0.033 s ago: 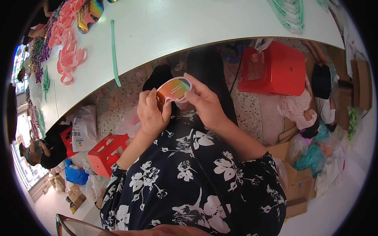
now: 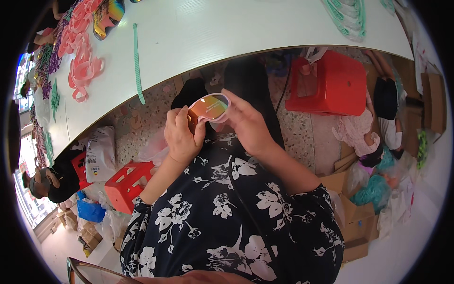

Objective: The recorder is assembling colorful protective glasses or goggles by attaching pink elastic bands to the frames.

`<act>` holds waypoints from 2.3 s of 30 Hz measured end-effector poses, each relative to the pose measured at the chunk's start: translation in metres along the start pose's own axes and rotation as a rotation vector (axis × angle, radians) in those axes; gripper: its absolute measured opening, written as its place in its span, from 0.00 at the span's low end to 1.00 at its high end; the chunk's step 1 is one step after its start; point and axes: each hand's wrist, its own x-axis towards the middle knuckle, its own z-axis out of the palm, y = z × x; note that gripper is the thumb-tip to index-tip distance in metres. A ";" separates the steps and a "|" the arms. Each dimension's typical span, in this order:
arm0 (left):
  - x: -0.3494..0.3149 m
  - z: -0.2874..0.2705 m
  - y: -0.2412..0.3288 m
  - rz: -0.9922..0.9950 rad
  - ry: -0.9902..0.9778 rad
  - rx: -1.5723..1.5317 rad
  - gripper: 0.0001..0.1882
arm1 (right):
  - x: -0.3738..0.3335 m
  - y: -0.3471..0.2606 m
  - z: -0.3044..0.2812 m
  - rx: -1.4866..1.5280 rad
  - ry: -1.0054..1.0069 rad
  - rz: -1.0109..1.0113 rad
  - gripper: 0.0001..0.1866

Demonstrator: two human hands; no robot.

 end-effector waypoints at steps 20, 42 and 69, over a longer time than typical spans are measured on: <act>0.005 -0.008 0.001 -0.178 -0.123 -0.028 0.20 | -0.026 0.024 0.025 -0.207 -0.121 -0.160 0.29; -0.004 -0.004 0.008 -0.028 -0.109 -0.113 0.35 | -0.010 0.034 0.017 0.028 0.069 -0.072 0.18; -0.009 -0.005 0.010 -0.009 -0.055 -0.153 0.39 | -0.010 0.034 0.026 -0.305 0.134 -0.123 0.17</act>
